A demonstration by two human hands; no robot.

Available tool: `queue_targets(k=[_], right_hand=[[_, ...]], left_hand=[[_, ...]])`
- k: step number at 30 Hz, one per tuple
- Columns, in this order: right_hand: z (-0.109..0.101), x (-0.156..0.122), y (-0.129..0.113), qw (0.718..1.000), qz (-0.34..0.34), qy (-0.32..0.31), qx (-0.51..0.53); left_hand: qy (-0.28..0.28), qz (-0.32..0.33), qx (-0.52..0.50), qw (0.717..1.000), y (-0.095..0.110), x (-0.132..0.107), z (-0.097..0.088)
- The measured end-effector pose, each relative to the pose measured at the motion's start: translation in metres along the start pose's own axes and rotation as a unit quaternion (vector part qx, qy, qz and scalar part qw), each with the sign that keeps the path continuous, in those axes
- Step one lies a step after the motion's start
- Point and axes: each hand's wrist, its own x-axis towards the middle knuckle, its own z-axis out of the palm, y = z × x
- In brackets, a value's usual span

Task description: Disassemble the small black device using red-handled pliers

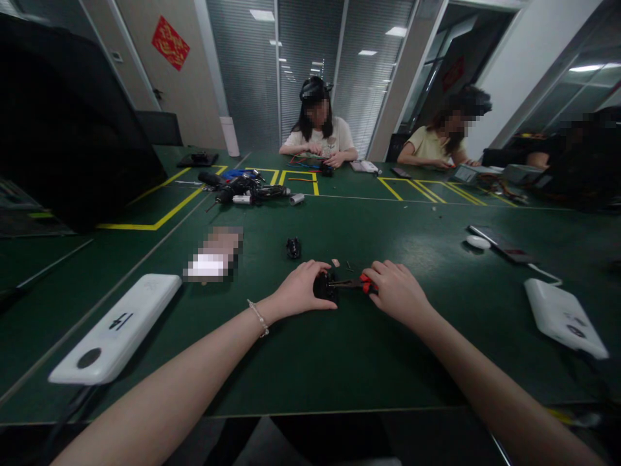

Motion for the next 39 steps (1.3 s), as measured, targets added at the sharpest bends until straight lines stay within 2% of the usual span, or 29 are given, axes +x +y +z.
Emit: queue_targets(k=[18, 39], right_hand=[[-0.0043, 0.0022, -0.0025, 0.999, 0.023, -0.042, 0.025], [-0.007, 0.0012, -0.0027, 0.999, 0.01, -0.016, -0.026]], left_hand=[[-0.006, -0.014, -0.014, 1.0, 0.0031, -0.0001, -0.002], [-0.006, -0.016, -0.019, 1.0, 0.0031, 0.0004, -0.002]])
